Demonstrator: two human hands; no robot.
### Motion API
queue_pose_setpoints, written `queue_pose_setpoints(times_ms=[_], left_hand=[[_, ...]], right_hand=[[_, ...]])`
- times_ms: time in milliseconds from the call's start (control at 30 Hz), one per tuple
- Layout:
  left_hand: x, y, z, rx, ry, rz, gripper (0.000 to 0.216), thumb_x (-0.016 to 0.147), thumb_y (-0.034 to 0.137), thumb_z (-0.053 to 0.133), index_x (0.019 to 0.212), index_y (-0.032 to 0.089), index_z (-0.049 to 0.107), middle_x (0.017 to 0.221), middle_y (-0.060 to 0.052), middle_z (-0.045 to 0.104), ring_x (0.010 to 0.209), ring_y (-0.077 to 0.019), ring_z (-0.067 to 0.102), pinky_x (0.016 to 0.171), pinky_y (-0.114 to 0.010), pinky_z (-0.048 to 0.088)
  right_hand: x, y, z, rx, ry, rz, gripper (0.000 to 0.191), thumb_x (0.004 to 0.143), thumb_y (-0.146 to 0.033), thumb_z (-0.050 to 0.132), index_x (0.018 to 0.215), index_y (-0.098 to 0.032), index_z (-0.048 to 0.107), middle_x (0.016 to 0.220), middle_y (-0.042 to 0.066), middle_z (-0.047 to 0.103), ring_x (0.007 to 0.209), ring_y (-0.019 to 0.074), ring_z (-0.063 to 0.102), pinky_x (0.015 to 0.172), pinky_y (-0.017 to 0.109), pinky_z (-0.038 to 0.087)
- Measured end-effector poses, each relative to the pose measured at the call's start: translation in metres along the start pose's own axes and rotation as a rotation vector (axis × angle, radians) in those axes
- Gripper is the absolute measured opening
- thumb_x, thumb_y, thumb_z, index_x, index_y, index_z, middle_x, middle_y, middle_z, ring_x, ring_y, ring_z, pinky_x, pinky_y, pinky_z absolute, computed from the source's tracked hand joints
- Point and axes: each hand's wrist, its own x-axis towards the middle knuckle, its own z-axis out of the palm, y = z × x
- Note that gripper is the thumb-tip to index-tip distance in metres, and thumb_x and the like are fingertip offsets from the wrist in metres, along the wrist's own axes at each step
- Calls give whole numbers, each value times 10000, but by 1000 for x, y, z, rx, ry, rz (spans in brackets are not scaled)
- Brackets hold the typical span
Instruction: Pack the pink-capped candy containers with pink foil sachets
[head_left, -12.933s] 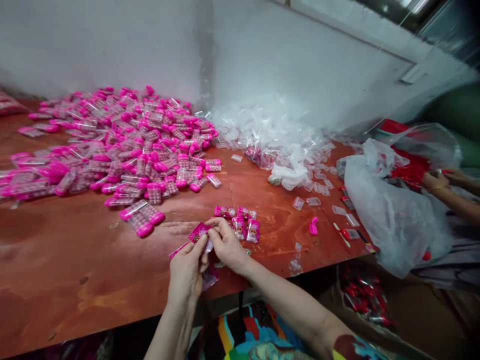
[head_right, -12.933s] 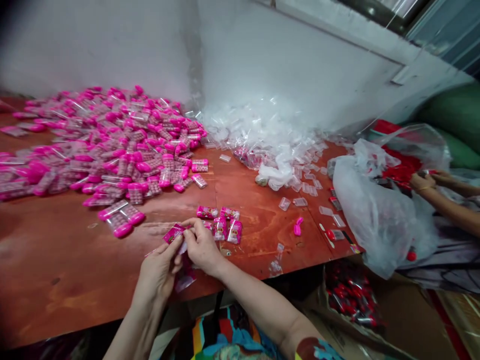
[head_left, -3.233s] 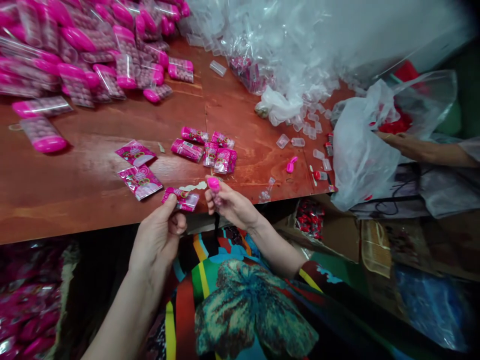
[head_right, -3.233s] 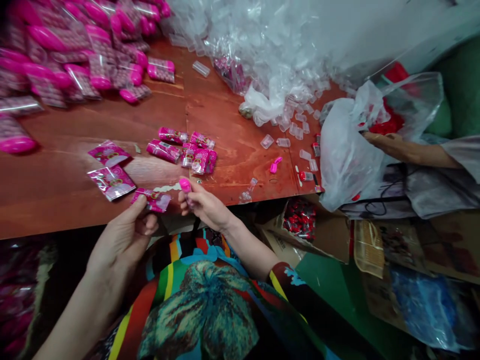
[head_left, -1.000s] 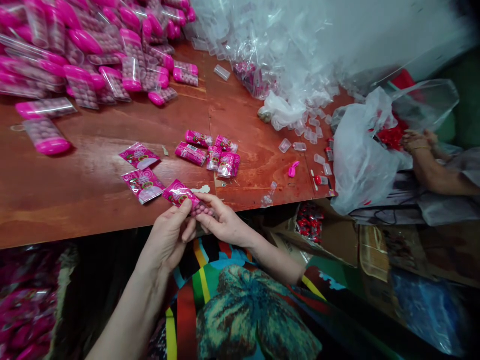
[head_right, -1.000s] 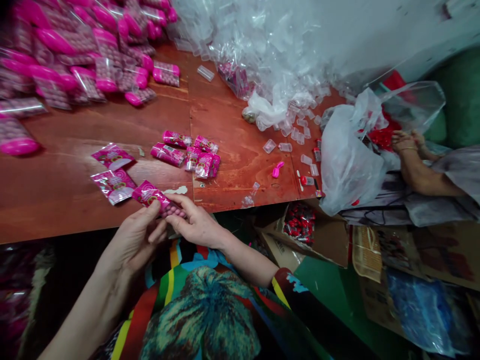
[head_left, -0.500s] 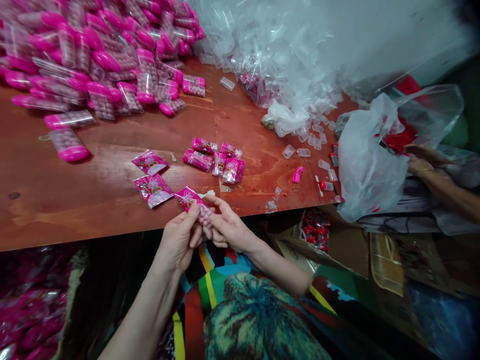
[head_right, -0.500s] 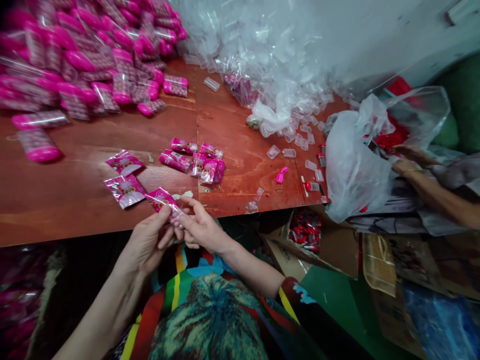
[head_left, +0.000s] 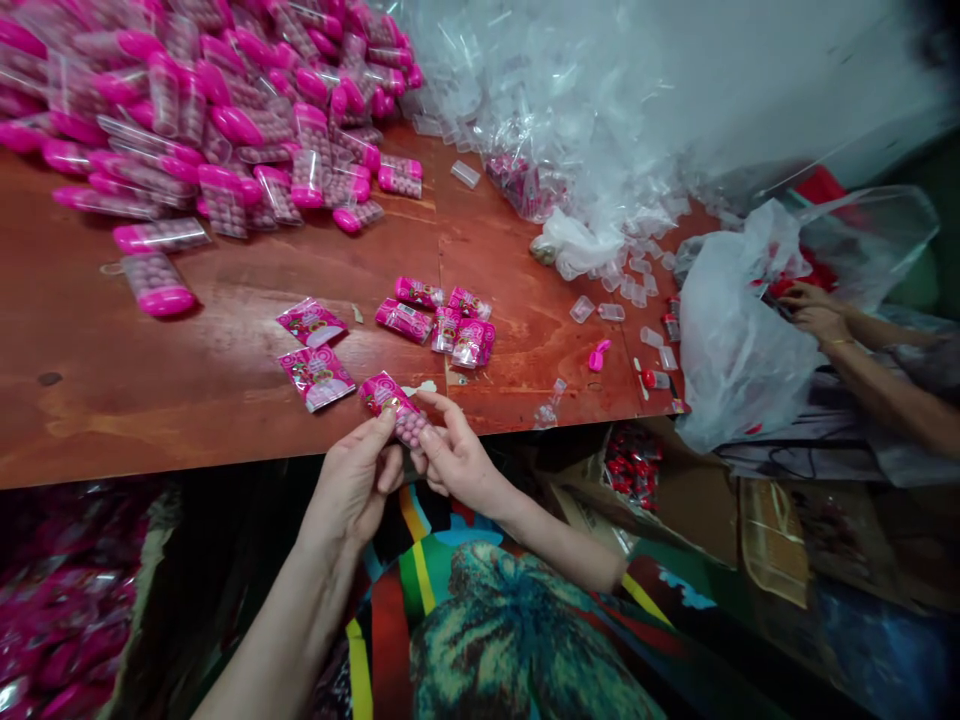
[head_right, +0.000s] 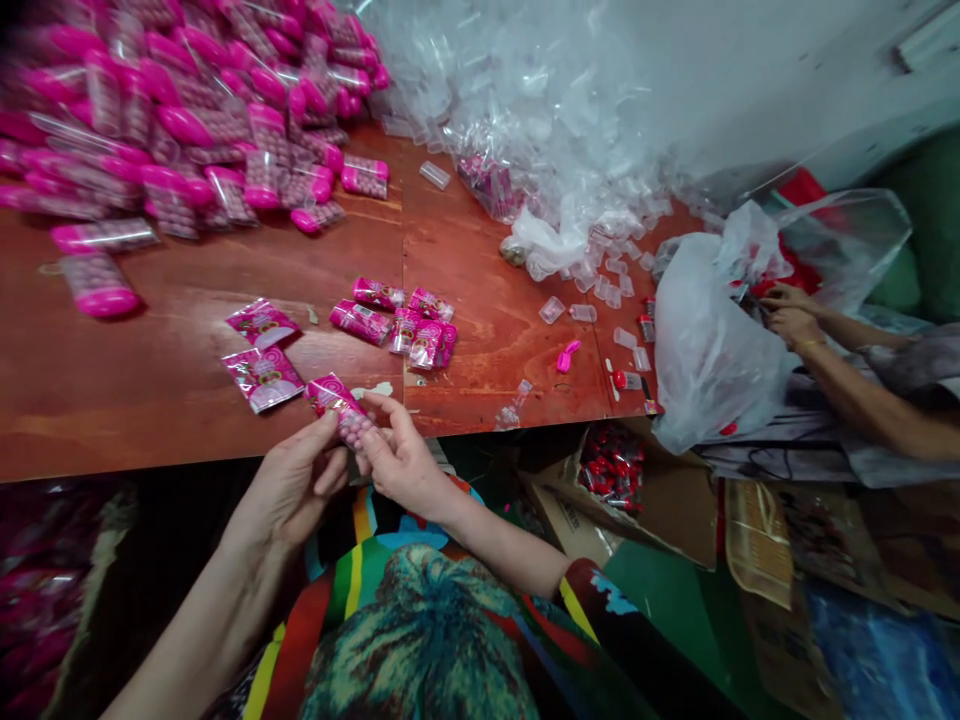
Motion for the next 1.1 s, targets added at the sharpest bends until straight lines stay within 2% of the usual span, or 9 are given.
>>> queue_pose_setpoints(times_ms=[133,333,400,467,600,700,833,967,1100], left_hand=[[0,-5,-1,-44,25,7,380,779,496,790,791,147,640,384,75,397,360,-48,285,416,-177,283],[3,0,-1,-86,49,16,409,740,501,822,772,157,602,386,85,399,355,-50,310,411,-177,295],[4,1,-2,-108,28,11,396,749,483,817,750,160,589,374,90,378,344,-50,309,409,-179,298],[4,0,-4,-125,-16,0,372,769,459,802,737,155,590,380,83,392,334,-46,306,401,-181,285],[1,-4,-12,-103,-105,-12,340,807,440,764,807,120,648,470,19,542,339,-26,298,391,-176,245],[-1,-9,-12,-30,-93,-5,355,803,455,766,822,115,663,518,-7,594,347,-19,306,406,-175,261],[-3,-13,-5,51,7,-13,393,736,468,819,708,131,620,499,21,557,324,-11,298,378,-181,196],[-3,-9,-1,101,29,6,431,699,490,838,650,127,611,544,-8,604,327,-18,361,375,-183,213],[-2,-3,-3,96,15,25,466,737,543,798,620,142,591,406,10,507,322,-42,372,391,-178,251]], right_hand=[[-2,7,5,-279,85,-144,471,1023,-316,489,1473,-266,363,969,33,605,733,104,575,663,241,511],[0,6,4,-382,-30,-143,482,1024,-317,468,1486,-271,337,1034,53,634,847,150,643,788,324,558],[0,6,4,-304,-21,-126,482,1021,-347,484,1474,-272,336,946,31,615,772,135,620,717,296,554],[-1,6,5,-152,-21,-60,500,1020,-408,487,1470,-288,307,820,-18,557,585,94,522,543,229,492],[-3,7,6,129,-81,84,578,1002,-485,506,1481,-325,226,721,-88,513,380,30,279,357,166,323],[-2,8,4,205,-96,91,603,997,-473,526,1487,-314,213,716,-98,538,359,21,286,348,154,326],[3,7,1,113,-45,48,669,973,-479,579,1499,-274,222,651,-120,501,344,27,331,343,156,343],[9,5,-5,147,-108,77,678,966,-484,589,1500,-264,233,638,-119,520,345,29,326,351,162,359],[8,6,-5,161,-134,72,622,976,-454,579,1484,-267,272,655,-110,545,349,26,326,366,163,379]])
